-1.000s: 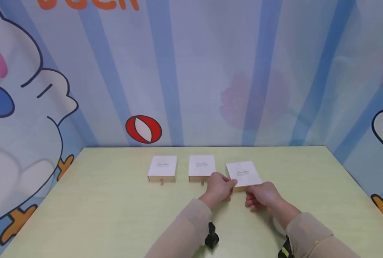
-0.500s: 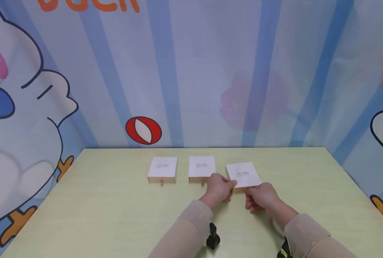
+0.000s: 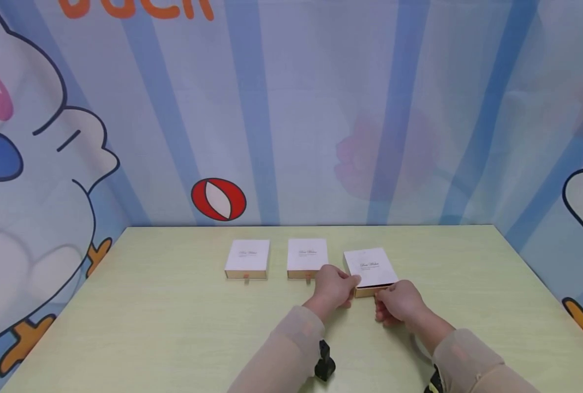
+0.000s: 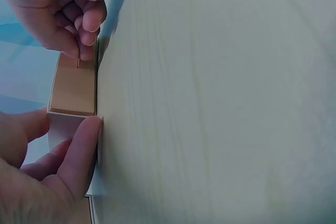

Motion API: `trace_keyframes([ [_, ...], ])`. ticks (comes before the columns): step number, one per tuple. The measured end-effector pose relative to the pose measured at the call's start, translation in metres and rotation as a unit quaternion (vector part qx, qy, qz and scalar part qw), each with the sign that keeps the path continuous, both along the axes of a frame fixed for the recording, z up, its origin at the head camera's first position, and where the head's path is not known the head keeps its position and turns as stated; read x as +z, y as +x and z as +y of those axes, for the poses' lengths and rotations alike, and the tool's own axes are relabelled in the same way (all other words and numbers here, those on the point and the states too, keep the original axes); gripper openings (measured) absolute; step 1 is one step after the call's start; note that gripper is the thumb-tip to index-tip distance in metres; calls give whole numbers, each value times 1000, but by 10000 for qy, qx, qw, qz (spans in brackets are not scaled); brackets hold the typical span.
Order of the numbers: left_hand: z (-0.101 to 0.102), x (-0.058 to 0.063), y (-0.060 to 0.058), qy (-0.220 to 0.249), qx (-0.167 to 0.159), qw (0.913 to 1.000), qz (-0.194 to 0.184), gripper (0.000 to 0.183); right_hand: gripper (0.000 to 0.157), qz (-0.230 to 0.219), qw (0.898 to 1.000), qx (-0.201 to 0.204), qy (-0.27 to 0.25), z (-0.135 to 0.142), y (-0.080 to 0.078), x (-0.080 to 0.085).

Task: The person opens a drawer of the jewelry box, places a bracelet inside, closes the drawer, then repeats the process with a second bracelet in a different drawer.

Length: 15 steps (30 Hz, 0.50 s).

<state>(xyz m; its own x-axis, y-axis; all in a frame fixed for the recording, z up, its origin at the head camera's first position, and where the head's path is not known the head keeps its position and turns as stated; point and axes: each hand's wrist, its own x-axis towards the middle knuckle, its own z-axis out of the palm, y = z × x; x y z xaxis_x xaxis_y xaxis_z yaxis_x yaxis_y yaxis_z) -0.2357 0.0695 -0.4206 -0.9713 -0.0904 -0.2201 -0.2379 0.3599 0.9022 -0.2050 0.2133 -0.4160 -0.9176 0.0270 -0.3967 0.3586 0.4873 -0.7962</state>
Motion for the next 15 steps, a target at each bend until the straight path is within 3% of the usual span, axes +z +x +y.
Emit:
trace_keyframes([
  [15, 0, 0, -1, 71, -74, 9999, -93, 23, 25, 124, 9994, 43, 336, 1, 4, -2],
])
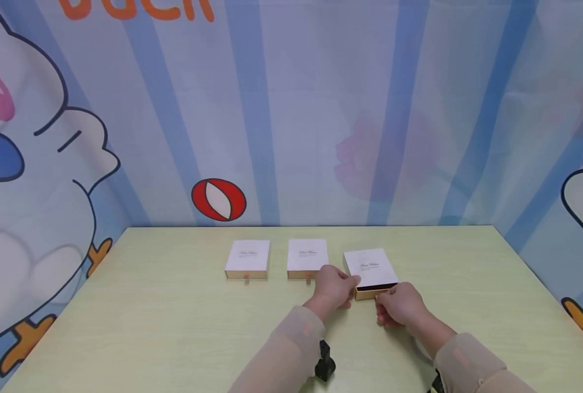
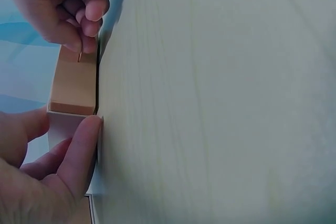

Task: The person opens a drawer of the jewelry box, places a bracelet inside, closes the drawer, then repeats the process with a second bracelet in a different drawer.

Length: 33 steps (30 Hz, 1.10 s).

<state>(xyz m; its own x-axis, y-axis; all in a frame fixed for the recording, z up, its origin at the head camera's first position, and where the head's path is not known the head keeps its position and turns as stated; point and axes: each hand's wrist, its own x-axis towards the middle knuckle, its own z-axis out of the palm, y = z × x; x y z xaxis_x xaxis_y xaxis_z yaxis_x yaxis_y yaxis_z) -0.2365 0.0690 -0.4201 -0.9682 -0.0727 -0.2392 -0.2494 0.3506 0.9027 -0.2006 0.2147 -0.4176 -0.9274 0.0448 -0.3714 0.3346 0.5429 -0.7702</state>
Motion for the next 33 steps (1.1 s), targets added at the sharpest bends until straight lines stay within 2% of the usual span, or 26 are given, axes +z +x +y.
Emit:
trace_keyframes([
  [10, 1, -2, -1, -19, 26, 10000, -9, 23, 24, 46, 10000, -9, -41, -1, 6, 0],
  [33, 2, -3, -3, -97, -32, 9999, 38, 24, 23, 66, 9995, 88, 308, 3, 10, 2],
])
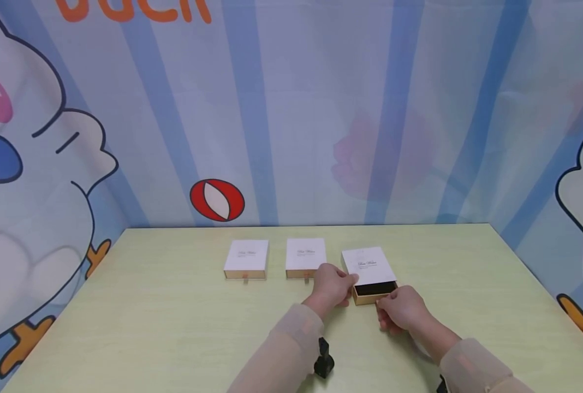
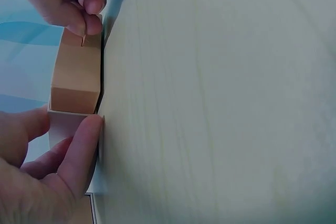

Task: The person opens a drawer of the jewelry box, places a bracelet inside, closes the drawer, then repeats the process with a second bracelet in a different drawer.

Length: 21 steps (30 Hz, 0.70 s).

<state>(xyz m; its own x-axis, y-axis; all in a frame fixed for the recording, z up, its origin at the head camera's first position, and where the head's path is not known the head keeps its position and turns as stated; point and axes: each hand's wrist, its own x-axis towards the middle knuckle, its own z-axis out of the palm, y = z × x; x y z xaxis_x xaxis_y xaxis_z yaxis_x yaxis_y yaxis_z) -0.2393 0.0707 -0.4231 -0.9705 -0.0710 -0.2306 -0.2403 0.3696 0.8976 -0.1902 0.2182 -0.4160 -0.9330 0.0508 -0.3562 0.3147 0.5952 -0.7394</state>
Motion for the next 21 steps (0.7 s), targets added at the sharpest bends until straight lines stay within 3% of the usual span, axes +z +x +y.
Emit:
trace_keyframes([
  [21, 0, -1, 0, 100, -53, 9999, -87, 23, 23, -15, 10000, -8, -1, 0, 8, -1],
])
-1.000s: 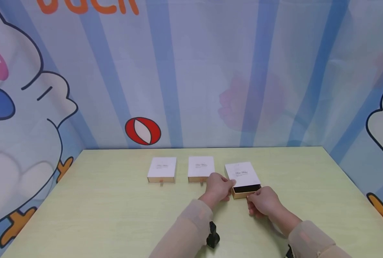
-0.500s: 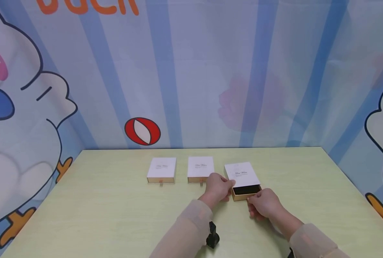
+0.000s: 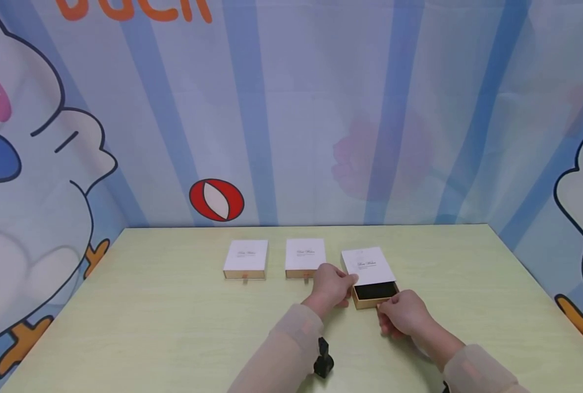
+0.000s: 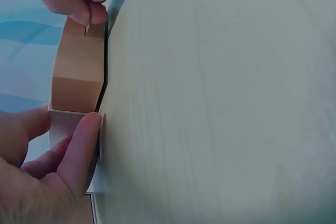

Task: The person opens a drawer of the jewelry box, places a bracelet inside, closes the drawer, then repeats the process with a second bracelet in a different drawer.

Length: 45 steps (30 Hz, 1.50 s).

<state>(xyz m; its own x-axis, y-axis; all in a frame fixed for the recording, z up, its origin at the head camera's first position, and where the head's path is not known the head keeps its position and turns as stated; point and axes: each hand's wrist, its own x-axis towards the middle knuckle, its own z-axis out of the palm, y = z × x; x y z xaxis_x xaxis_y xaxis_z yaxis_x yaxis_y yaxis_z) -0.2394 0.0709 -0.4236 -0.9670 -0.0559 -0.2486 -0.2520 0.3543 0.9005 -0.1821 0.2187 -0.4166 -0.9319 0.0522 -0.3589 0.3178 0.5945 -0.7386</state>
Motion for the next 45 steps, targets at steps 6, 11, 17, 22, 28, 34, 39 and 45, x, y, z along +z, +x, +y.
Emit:
trace_keyframes([
  [6, 0, 0, -1, 30, 30, 10000, -22, 24, 24, 8, 10000, 22, 25, 1, 2, 0],
  [11, 0, -1, -2, -1, 50, 10000, -20, 25, 23, 48, 10000, 3, -40, 1, 3, -1],
  [17, 0, 0, -2, -47, 20, 10000, -27, 25, 22, 48, 9999, -58, -90, 0, 5, -2],
  [22, 1, 1, -1, -119, 47, 9999, -33, 25, 21, 84, 9998, -66, -150, 0, 8, -2],
  [28, 2, 2, -2, -142, 75, 9999, -59, 25, 21, 96, 9998, -33, -178, 1, 9, -2],
  [34, 1, 3, -2, -148, 31, 9999, -81, 25, 21, -77, 9998, -114, -127, 1, 11, -3],
  [39, 0, 3, 0, -159, 19, 9999, -38, 24, 22, -120, 9998, -113, -78, 2, 12, -5],
  [45, 1, 3, 1, -139, 17, 9999, -20, 24, 22, -83, 9998, -136, -123, 2, 15, -4],
])
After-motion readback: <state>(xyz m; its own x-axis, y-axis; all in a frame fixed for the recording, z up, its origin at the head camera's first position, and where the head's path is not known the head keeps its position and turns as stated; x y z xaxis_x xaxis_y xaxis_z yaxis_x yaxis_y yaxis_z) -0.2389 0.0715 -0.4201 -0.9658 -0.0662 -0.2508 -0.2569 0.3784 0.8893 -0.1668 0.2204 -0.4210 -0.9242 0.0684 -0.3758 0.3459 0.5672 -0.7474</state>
